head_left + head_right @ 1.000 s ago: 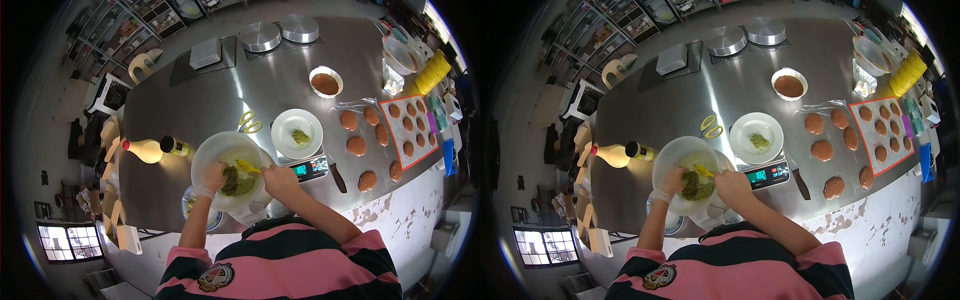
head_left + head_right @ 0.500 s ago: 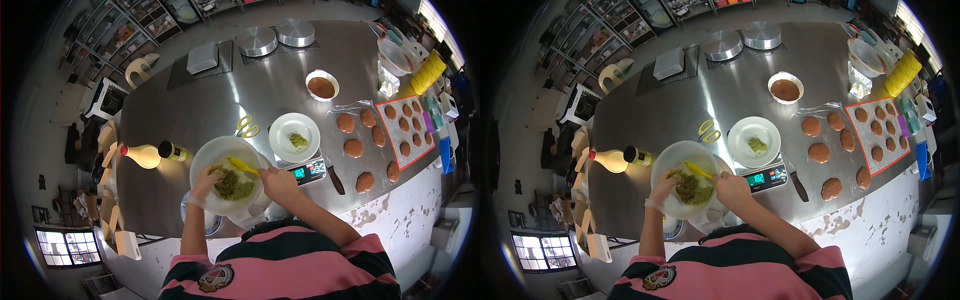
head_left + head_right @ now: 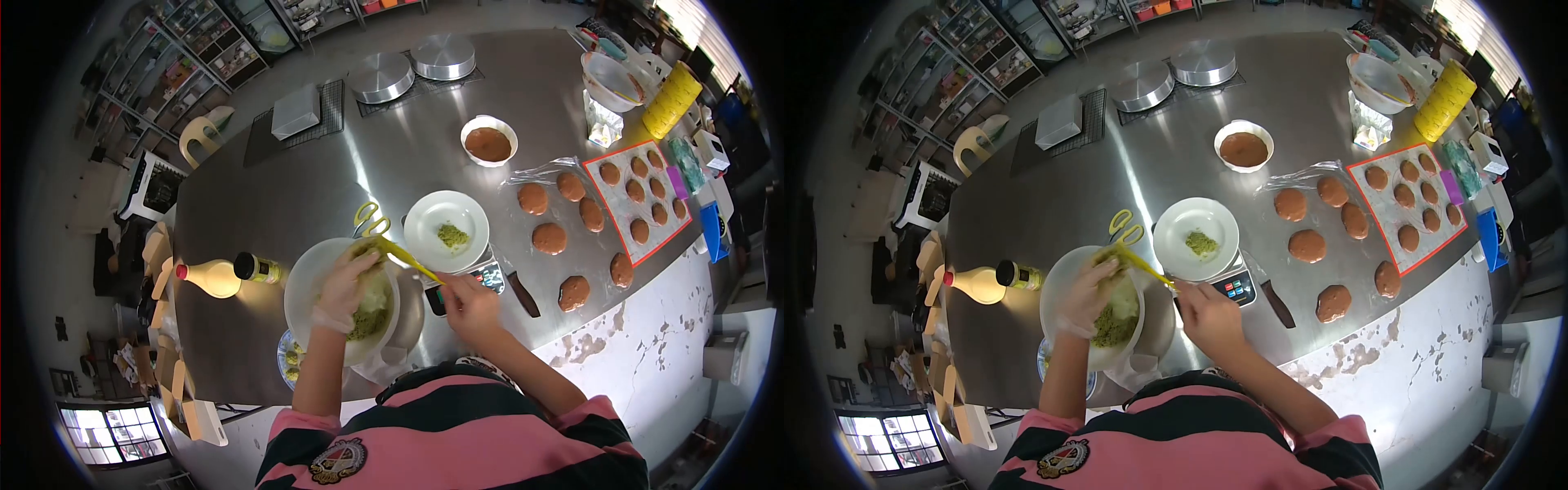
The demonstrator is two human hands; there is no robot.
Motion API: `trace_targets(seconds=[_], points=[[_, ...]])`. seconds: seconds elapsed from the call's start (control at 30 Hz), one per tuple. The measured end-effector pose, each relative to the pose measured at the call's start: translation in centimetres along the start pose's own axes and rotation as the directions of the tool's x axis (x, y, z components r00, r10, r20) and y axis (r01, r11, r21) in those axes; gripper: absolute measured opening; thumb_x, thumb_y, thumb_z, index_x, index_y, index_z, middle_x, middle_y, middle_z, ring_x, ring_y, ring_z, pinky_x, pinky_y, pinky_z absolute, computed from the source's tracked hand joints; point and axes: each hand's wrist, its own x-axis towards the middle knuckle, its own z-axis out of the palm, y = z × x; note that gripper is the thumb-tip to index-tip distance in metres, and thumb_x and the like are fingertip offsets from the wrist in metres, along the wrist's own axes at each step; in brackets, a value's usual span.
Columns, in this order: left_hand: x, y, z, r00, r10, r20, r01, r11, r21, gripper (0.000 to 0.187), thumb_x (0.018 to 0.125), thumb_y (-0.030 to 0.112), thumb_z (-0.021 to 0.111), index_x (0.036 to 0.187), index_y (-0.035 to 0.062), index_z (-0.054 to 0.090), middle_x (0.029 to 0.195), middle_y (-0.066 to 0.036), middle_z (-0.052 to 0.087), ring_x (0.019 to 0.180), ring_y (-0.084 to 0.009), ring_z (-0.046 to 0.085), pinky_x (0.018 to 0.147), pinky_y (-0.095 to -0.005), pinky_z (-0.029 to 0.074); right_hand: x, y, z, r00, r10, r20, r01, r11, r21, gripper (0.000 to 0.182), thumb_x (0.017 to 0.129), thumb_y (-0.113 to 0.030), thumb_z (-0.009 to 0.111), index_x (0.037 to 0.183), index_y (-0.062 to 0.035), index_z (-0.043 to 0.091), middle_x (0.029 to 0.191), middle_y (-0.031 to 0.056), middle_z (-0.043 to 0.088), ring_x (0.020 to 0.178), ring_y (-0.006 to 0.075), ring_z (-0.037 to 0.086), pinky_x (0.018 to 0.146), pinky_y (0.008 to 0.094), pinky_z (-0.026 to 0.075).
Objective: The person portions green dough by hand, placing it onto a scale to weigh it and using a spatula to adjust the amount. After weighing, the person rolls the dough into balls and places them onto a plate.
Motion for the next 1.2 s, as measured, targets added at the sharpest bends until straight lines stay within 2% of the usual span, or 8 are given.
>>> trace_targets(seconds=[0.13, 0.23, 0.4, 0.73, 1.03, 1.1, 1.13, 1.2], points=[[4.0, -2.6, 3.2, 0.993, -0.067, 0.102, 0.079, 0.99, -0.113, 0.032, 0.087, 0.004, 0.054, 0.118, -0.0025, 0.05, 0.11, -0.01, 0.056, 0.1, -0.0184, 0.056, 0.089, -0.03, 0.046, -0.9, 1.7, -2.5, 0.978, 0.199, -0.058, -0.2, 0.979, -0.024, 0.019, 0.08, -0.008, 0.062, 0.098, -0.0081, 0.065, 0.075, 0.0075, 0.062, 0.058, 0.0234, 0.061, 0.05, 0.0344, 0.048], [5.7, -4.2, 5.0, 0.988, -0.118, 0.1, 0.129, 0.985, -0.114, 0.029, 0.088, 0.003, 0.052, 0.117, -0.001, 0.051, 0.112, -0.01, 0.056, 0.1, -0.0177, 0.057, 0.088, -0.0291, 0.046, -1.6, 3.4, -3.2, 0.971, 0.185, -0.151, -0.202, 0.974, -0.105, 0.02, 0.079, -0.006, 0.062, 0.098, -0.0082, 0.066, 0.074, 0.0071, 0.061, 0.058, 0.0227, 0.06, 0.051, 0.034, 0.049], [7.2, -5.8, 6.2, 0.971, -0.216, 0.106, 0.232, 0.956, -0.178, 0.029, 0.089, 0.004, 0.048, 0.118, 0.0011, 0.051, 0.114, -0.009, 0.055, 0.105, -0.0168, 0.054, 0.09, -0.0284, 0.045, -2.2, 5.1, -2.8, 0.96, 0.022, -0.28, -0.08, 0.977, -0.197, 0.022, 0.074, 0.0, 0.063, 0.095, -0.0054, 0.068, 0.071, 0.0064, 0.06, 0.056, 0.0215, 0.058, 0.05, 0.0312, 0.047], [7.8, -6.6, 5.8, 0.965, -0.245, 0.089, 0.257, 0.95, -0.179, 0.029, 0.09, 0.005, 0.044, 0.117, -0.0042, 0.048, 0.113, -0.011, 0.055, 0.103, -0.0192, 0.054, 0.089, -0.0303, 0.045, -2.5, 6.6, -1.6, 0.967, -0.072, -0.245, -0.008, 0.951, -0.31, 0.027, 0.07, 0.004, 0.06, 0.094, -0.0055, 0.067, 0.079, 0.0068, 0.06, 0.064, 0.0233, 0.06, 0.052, 0.0332, 0.048], [8.1, -6.8, 5.1, 0.955, -0.289, 0.072, 0.298, 0.93, -0.215, 0.024, 0.089, 0.005, 0.048, 0.111, -0.0032, 0.05, 0.105, -0.01, 0.056, 0.093, -0.0165, 0.055, 0.079, -0.0273, 0.048, -1.7, 6.9, -1.7, 0.968, 0.132, -0.213, -0.162, 0.978, -0.131, 0.013, 0.081, -0.002, 0.06, 0.092, -0.001, 0.066, 0.073, 0.0112, 0.06, 0.058, 0.0263, 0.059, 0.052, 0.0346, 0.047], [8.1, -6.6, 4.9, 0.954, -0.291, 0.072, 0.299, 0.936, -0.185, 0.023, 0.089, 0.005, 0.047, 0.11, -0.004, 0.05, 0.103, -0.01, 0.056, 0.09, -0.0162, 0.056, 0.077, -0.0272, 0.048, -1.4, 7.2, -1.8, 0.935, 0.287, -0.208, -0.289, 0.957, 0.025, 0.014, 0.079, -0.004, 0.061, 0.092, -0.0033, 0.066, 0.072, 0.013, 0.062, 0.06, 0.0268, 0.061, 0.053, 0.0358, 0.048], [8.2, -6.6, 4.7, 0.954, -0.29, 0.07, 0.299, 0.936, -0.188, 0.023, 0.089, 0.005, 0.047, 0.11, -0.004, 0.05, 0.103, -0.01, 0.056, 0.09, -0.0162, 0.056, 0.077, -0.0272, 0.048, -1.2, 7.3, -1.9, 0.936, 0.287, -0.206, -0.288, 0.957, 0.024, 0.014, 0.079, -0.004, 0.061, 0.092, -0.0033, 0.066, 0.072, 0.013, 0.062, 0.06, 0.0268, 0.061, 0.053, 0.0358, 0.048], [8.3, -6.5, 4.6, 0.961, -0.272, 0.043, 0.275, 0.955, -0.115, 0.023, 0.089, 0.005, 0.047, 0.11, -0.0049, 0.051, 0.101, -0.011, 0.056, 0.088, -0.0162, 0.056, 0.075, -0.0274, 0.049, -0.9, 7.6, -2.5, 0.905, 0.41, -0.113, -0.393, 0.908, 0.146, 0.015, 0.079, -0.006, 0.061, 0.093, -0.0024, 0.066, 0.071, 0.0162, 0.062, 0.058, 0.0276, 0.061, 0.054, 0.0354, 0.048]])
